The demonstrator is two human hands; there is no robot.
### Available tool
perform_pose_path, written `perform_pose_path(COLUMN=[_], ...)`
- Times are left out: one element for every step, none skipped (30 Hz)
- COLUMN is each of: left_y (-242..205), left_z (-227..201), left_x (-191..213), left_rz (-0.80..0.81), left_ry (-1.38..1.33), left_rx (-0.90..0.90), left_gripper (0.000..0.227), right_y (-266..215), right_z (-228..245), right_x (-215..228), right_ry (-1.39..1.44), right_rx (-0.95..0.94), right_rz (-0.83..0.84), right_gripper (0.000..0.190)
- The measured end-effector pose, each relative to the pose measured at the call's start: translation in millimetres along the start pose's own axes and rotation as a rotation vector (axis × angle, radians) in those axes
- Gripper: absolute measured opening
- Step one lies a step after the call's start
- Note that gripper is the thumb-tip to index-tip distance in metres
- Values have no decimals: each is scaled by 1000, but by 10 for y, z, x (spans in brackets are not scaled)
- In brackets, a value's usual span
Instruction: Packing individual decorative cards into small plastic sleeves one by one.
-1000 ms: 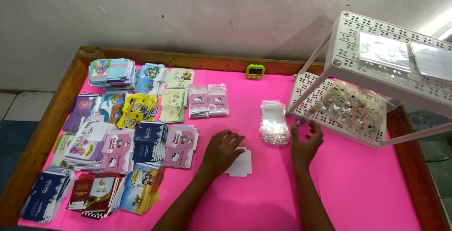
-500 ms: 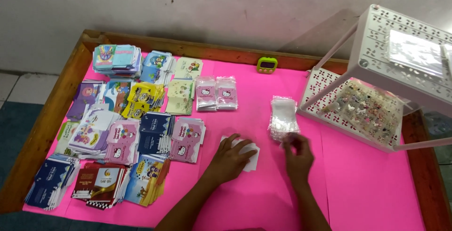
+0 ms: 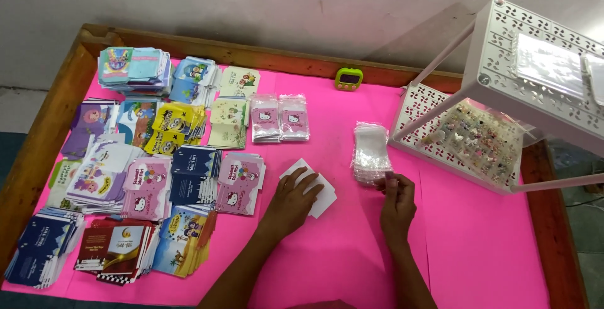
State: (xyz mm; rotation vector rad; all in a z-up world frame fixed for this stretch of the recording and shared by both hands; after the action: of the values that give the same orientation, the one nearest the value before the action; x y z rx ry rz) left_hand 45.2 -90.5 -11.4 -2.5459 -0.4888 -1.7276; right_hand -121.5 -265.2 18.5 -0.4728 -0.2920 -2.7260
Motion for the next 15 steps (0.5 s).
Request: perform_pose_path(left_y=[-1,-3,1,2,-1,-6,-14,-21,-15,-11,-14,-18,-15,-13,-10], left_z=[-1,-5,-8,-2,1,5,7,15,21,24,30,36,40,42,43], left_x=[-10,-17,-22,-39,-47,-55,-58,-49,-39,-44,-48,-51,-60,-57,-53], left_rz=[1,-2,-5,-3,-9,-14,-13,-23,-34,-36,-39,-42,-42,-56,-68], left_ry=[-1,5,13,13,15,18,17,10,2,1,6,11,11,14,16], left_rx=[0,-1,-5,-7,-11,-15,-14,-8,-2,-2,0,3,3,2,-2], left_gripper=[31,31,30,30,30,29,29,28,27,27,27,26,26,26,26], right_y=[3,4,5,0,-10,-22,-25,-33,-27,-26,-29,-33,-30,-26,-26], right_z=[-8,3,12,13,23,31,13,9,9,14,20,26,28,34,38], right_x=[9,-19,-47,-44,-85,-128,-134,-163,-188,-185,-177,-169,-169,-161,-152], right_ry=[-1,-43,-84,-84,-144,-205,-205,-242,-280,-281,-305,-329,-328,-345,-361], right_rx=[-1,19,39,37,49,60,59,78,99,101,105,110,111,116,120], right_rz=[0,38,74,72,111,150,151,172,191,191,184,176,177,170,162], right_gripper=[28,25,22,22,23,23,23,25,27,27,26,25,25,25,25])
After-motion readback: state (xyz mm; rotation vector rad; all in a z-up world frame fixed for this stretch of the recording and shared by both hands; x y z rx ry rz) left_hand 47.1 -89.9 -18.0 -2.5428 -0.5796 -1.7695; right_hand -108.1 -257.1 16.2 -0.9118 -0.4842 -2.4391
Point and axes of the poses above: each hand's wrist, its own y-axis towards the middle knuckle, its own x-axis out of the back of the hand, z = x × y, the point moved 10 cm from there along y, towards the middle knuckle
